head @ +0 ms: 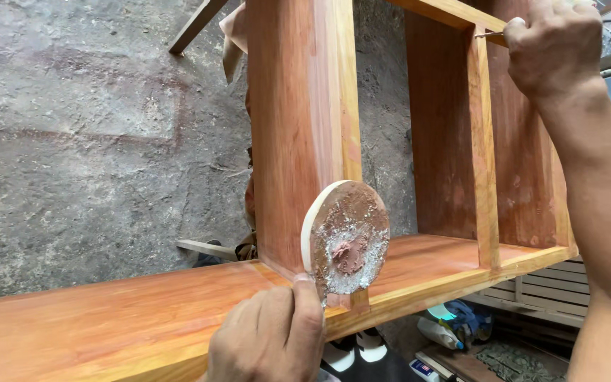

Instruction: The person carries a round board holding wood filler and uses a small spatula to scoop filler and press it into holes, cracks and joints on wooden furniture frames, moving between furniture pieces around the workshop and working filler into different surfaces.

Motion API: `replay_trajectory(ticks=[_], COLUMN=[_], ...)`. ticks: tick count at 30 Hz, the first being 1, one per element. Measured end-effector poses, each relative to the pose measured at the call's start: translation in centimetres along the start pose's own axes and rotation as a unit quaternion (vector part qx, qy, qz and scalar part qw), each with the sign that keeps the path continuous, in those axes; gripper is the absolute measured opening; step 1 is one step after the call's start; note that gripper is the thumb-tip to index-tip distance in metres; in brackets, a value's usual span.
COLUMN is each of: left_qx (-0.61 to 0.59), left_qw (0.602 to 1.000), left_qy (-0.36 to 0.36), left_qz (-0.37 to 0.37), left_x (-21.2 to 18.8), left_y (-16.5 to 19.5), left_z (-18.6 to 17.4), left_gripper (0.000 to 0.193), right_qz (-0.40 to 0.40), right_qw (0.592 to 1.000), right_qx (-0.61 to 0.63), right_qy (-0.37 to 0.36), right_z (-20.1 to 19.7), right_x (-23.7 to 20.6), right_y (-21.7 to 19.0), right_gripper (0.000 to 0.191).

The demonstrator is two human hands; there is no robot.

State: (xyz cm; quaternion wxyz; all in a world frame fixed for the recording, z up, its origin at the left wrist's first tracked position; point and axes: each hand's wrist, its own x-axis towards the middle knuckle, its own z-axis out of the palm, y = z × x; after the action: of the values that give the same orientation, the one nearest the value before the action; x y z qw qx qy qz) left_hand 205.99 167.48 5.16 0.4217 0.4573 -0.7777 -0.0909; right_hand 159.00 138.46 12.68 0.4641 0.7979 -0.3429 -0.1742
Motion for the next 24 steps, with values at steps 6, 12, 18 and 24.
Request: replay_trajectory(ticks=[6, 12, 18, 24], left_qx=[0.01, 0.019, 0.011, 0.02], left_qw=[1.0, 0.999, 0.999, 1.0], left_qy=[-0.022, -0.028, -0.021, -0.02], left_qz=[0.003, -0.002, -0.024, -0.008], left_x=[-0.5, -0.4, -0.6, -0.5], left_y=[-0.1, 0.2, 0.4, 0.6], left_z=[0.2, 0.4, 0.9, 1.1], left_gripper=[0.034, 0.032, 0.029, 0.032], right_qz=[-0.029, -0.064, -0.046, 0.006], right_qw=[0.999, 0.996, 0.995, 0.999], right_qx=[-0.018, -0.068, -0.089, -0.031], right_qy=[0.007, 0.003, -0.007, 0.036], right_z=[3.2, 7.0, 4.5, 1.6], right_x=[1.5, 3.9, 3.1, -0.6], right_y=[0.1, 0.4, -1.1, -0.3], right_gripper=[0.009, 0.017, 0.007, 0.014])
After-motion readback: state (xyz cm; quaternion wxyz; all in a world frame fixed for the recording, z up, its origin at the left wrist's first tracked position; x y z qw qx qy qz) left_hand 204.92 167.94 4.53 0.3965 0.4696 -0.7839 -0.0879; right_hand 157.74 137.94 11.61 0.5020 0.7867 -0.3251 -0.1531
